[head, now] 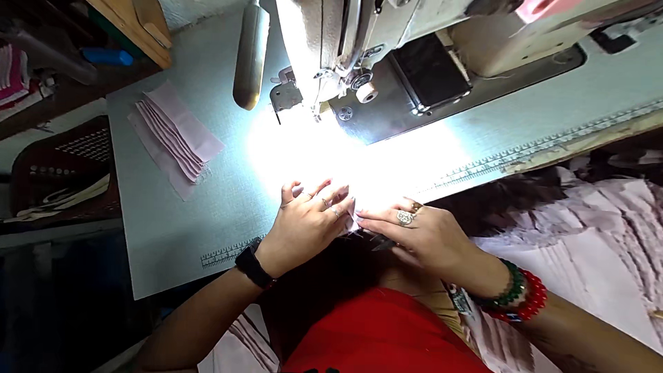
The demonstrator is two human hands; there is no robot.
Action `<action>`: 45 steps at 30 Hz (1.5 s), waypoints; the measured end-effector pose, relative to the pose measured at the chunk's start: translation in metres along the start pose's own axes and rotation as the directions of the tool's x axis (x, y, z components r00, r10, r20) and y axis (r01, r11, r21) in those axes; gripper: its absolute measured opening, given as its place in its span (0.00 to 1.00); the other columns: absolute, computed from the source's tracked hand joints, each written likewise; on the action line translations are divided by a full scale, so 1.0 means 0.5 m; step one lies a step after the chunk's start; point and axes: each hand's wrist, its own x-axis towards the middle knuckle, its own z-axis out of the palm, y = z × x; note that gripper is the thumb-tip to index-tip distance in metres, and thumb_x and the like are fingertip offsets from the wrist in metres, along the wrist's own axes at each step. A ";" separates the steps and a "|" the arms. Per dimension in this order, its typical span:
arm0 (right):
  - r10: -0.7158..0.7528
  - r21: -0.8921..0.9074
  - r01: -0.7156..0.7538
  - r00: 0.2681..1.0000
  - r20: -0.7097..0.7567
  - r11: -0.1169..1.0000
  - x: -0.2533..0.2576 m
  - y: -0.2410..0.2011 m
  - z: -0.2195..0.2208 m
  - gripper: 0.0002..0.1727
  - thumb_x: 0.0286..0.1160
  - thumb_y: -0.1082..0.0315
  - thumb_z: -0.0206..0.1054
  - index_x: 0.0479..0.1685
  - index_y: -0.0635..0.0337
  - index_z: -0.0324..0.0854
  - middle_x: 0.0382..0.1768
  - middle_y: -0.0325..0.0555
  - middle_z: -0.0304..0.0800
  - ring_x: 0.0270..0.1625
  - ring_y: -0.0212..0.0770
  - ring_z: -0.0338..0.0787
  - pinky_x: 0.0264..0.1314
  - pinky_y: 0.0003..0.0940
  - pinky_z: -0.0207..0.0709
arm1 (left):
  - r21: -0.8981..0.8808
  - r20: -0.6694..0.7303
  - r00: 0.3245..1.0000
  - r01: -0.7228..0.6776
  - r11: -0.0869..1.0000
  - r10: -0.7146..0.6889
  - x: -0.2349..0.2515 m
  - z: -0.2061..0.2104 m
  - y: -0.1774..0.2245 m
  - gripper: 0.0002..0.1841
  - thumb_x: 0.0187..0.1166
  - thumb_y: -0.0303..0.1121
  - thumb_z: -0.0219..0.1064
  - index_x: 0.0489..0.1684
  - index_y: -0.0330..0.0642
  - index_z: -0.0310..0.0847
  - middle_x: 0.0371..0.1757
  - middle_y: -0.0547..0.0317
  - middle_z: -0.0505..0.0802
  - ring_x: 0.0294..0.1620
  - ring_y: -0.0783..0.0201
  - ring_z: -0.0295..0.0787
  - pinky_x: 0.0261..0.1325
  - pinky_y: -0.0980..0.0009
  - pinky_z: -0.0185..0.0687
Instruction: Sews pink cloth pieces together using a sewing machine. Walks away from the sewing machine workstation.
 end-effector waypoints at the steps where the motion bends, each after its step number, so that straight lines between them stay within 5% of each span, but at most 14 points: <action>1: 0.005 -0.021 -0.004 1.000 0.018 1.000 0.011 0.003 -0.004 0.19 0.79 0.67 0.57 0.60 0.47 0.92 0.61 0.36 0.95 0.47 0.47 0.91 0.37 0.40 0.79 | 0.006 -0.026 0.999 -0.020 1.000 0.020 0.001 -0.002 -0.002 0.13 0.86 0.42 0.61 0.54 0.60 0.94 0.64 0.68 0.94 0.75 0.63 0.82 0.80 0.43 0.58; 5: 0.002 -0.094 0.003 0.998 0.055 0.996 0.055 0.025 -0.004 0.21 0.74 0.68 0.58 0.59 0.48 0.93 0.53 0.40 0.98 0.35 0.49 0.90 0.29 0.43 0.76 | 0.009 -0.046 0.998 -0.052 0.999 0.053 0.009 -0.009 -0.021 0.12 0.86 0.38 0.62 0.49 0.58 0.96 0.58 0.69 0.96 0.71 0.67 0.86 0.79 0.46 0.59; 8: -0.006 -0.113 0.010 0.999 0.033 0.994 0.090 0.041 -0.001 0.19 0.76 0.69 0.58 0.56 0.50 0.94 0.38 0.46 0.95 0.28 0.50 0.86 0.22 0.42 0.71 | -0.017 -0.021 0.998 -0.055 0.998 0.055 0.033 -0.020 -0.057 0.13 0.86 0.38 0.61 0.48 0.57 0.96 0.58 0.68 0.96 0.71 0.65 0.84 0.79 0.45 0.58; 12: -0.029 -0.161 0.034 0.999 0.034 0.986 0.138 0.066 -0.001 0.18 0.72 0.71 0.58 0.49 0.54 0.94 0.31 0.47 0.92 0.30 0.51 0.87 0.23 0.42 0.70 | -0.018 -0.002 0.998 -0.069 0.997 0.069 0.061 -0.030 -0.104 0.12 0.84 0.37 0.63 0.51 0.57 0.96 0.57 0.65 0.95 0.69 0.62 0.84 0.77 0.42 0.58; 20: 0.007 -0.162 -0.002 1.000 0.029 0.987 0.219 0.117 0.010 0.14 0.75 0.73 0.59 0.49 0.55 0.91 0.40 0.51 0.88 0.42 0.55 0.87 0.31 0.46 0.74 | -0.032 -0.060 0.997 -0.057 0.998 0.055 0.118 -0.042 -0.188 0.11 0.82 0.36 0.65 0.49 0.51 0.95 0.54 0.59 0.94 0.64 0.59 0.86 0.77 0.41 0.55; 25: 0.091 -0.284 -0.044 0.984 0.153 0.958 0.265 0.126 0.010 0.25 0.72 0.82 0.63 0.66 0.51 0.87 0.67 0.48 0.88 0.51 0.57 0.89 0.39 0.48 0.80 | -0.065 -0.104 0.992 -0.074 0.995 0.067 0.154 -0.044 -0.244 0.11 0.84 0.35 0.63 0.46 0.48 0.94 0.57 0.55 0.93 0.66 0.60 0.84 0.76 0.46 0.55; 28: 0.117 -0.264 -0.083 0.986 0.115 0.961 0.242 0.120 0.010 0.19 0.72 0.76 0.66 0.61 0.52 0.89 0.69 0.52 0.86 0.55 0.59 0.90 0.46 0.52 0.84 | -0.104 -0.122 0.989 -0.093 0.990 0.080 0.175 -0.049 -0.280 0.12 0.82 0.35 0.64 0.46 0.48 0.96 0.56 0.52 0.93 0.67 0.56 0.84 0.77 0.44 0.53; 29: 0.130 -0.220 -0.108 0.988 0.089 0.969 0.224 0.112 0.005 0.16 0.71 0.75 0.68 0.57 0.53 0.91 0.70 0.52 0.86 0.54 0.58 0.91 0.47 0.54 0.85 | -0.122 -0.137 0.988 -0.092 0.988 0.075 0.182 -0.050 -0.291 0.11 0.81 0.34 0.65 0.45 0.47 0.96 0.56 0.52 0.93 0.66 0.57 0.84 0.77 0.45 0.53; 32: 0.216 -0.117 -0.215 0.976 -0.004 0.970 0.174 0.081 -0.010 0.10 0.71 0.68 0.72 0.48 0.55 0.92 0.57 0.50 0.88 0.36 0.51 0.91 0.30 0.49 0.82 | -0.214 -0.172 0.982 0.042 0.976 -0.080 0.207 -0.059 -0.300 0.08 0.77 0.32 0.69 0.37 0.42 0.95 0.51 0.52 0.95 0.60 0.61 0.87 0.75 0.50 0.58; 34: 0.322 -0.048 -0.322 0.947 -0.005 0.945 0.148 0.056 -0.021 0.17 0.73 0.55 0.73 0.49 0.59 0.91 0.44 0.50 0.89 0.33 0.50 0.90 0.28 0.50 0.82 | -0.137 -0.191 0.919 0.324 0.936 -0.346 0.244 -0.080 -0.279 0.12 0.75 0.36 0.69 0.44 0.36 0.92 0.49 0.46 0.95 0.56 0.55 0.90 0.68 0.50 0.72; 37: 0.384 0.032 -0.386 0.921 0.063 0.922 0.122 0.020 -0.017 0.26 0.78 0.42 0.63 0.45 0.58 0.91 0.29 0.46 0.88 0.33 0.46 0.89 0.33 0.46 0.81 | -0.028 -0.088 0.734 0.675 0.738 -0.674 0.313 -0.087 -0.256 0.31 0.72 0.43 0.73 0.73 0.34 0.78 0.73 0.36 0.84 0.80 0.41 0.74 0.78 0.35 0.60; 39: 0.332 0.083 -0.340 0.938 0.104 0.937 0.119 -0.002 -0.014 0.20 0.83 0.52 0.58 0.41 0.58 0.89 0.27 0.45 0.85 0.33 0.46 0.88 0.35 0.44 0.81 | -0.134 -0.130 0.660 0.727 0.673 -0.740 0.338 -0.081 -0.231 0.26 0.77 0.34 0.69 0.73 0.30 0.77 0.71 0.35 0.85 0.77 0.43 0.78 0.80 0.43 0.64; 42: 0.275 0.054 -0.283 0.954 0.120 0.958 0.123 -0.023 -0.008 0.17 0.85 0.59 0.56 0.47 0.59 0.89 0.31 0.47 0.87 0.37 0.48 0.90 0.39 0.44 0.84 | -0.231 -0.378 0.511 0.755 0.613 -0.772 0.334 -0.061 -0.310 0.24 0.86 0.41 0.59 0.72 0.33 0.78 0.70 0.38 0.86 0.76 0.47 0.80 0.77 0.50 0.73; 45: 0.272 -0.045 -0.268 0.956 0.108 0.962 0.162 -0.037 0.005 0.10 0.81 0.67 0.63 0.45 0.63 0.87 0.31 0.50 0.86 0.34 0.49 0.91 0.34 0.44 0.86 | -0.443 -0.614 0.226 0.694 0.567 -0.756 0.258 -0.115 -0.382 0.25 0.90 0.39 0.52 0.74 0.24 0.71 0.70 0.34 0.84 0.74 0.49 0.79 0.80 0.59 0.71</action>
